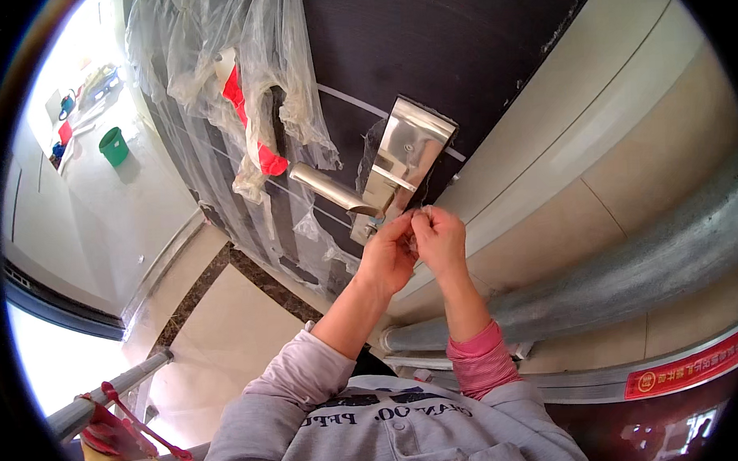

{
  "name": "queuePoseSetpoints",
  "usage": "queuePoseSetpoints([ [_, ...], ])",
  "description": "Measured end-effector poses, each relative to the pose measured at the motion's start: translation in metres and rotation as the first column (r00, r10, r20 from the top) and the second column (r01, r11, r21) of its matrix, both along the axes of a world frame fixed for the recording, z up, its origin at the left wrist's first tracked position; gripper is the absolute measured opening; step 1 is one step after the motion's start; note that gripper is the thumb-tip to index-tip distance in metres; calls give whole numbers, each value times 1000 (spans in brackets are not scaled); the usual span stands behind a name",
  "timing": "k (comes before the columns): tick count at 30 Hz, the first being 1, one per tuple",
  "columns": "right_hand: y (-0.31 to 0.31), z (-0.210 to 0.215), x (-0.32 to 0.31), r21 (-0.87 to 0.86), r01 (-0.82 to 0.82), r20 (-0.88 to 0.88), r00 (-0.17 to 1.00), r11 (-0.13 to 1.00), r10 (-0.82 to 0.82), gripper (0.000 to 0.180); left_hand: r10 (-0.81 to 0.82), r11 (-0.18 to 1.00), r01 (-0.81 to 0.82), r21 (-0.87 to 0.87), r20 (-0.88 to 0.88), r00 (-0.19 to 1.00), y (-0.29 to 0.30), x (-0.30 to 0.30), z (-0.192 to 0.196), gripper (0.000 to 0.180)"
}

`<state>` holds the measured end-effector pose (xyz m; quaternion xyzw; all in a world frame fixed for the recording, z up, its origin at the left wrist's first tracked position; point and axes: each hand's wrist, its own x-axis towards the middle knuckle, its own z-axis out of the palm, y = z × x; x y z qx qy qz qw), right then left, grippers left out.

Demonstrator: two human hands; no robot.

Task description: The person removes plastic film and tape from a stainless steel door handle and then uses a hex key to tighten or adjust the lock mechanism.

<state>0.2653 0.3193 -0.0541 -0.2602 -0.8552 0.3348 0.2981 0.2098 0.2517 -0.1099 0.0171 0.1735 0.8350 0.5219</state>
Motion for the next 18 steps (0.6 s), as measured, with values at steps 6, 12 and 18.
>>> queuePoseSetpoints([
  [6,2,-10,5,6,-17,-27,999,1000,18,24,-122,992,115,45,172,978,3,0,6,20],
  [12,-9,0,6,101,-45,-27,998,994,48,25,-138,983,101,155,251,958,14,-7,-16,22],
  [18,-6,1,12,86,-30,-45,998,996,34,23,-27,993,-19,119,371,928,24,8,6,10],
])
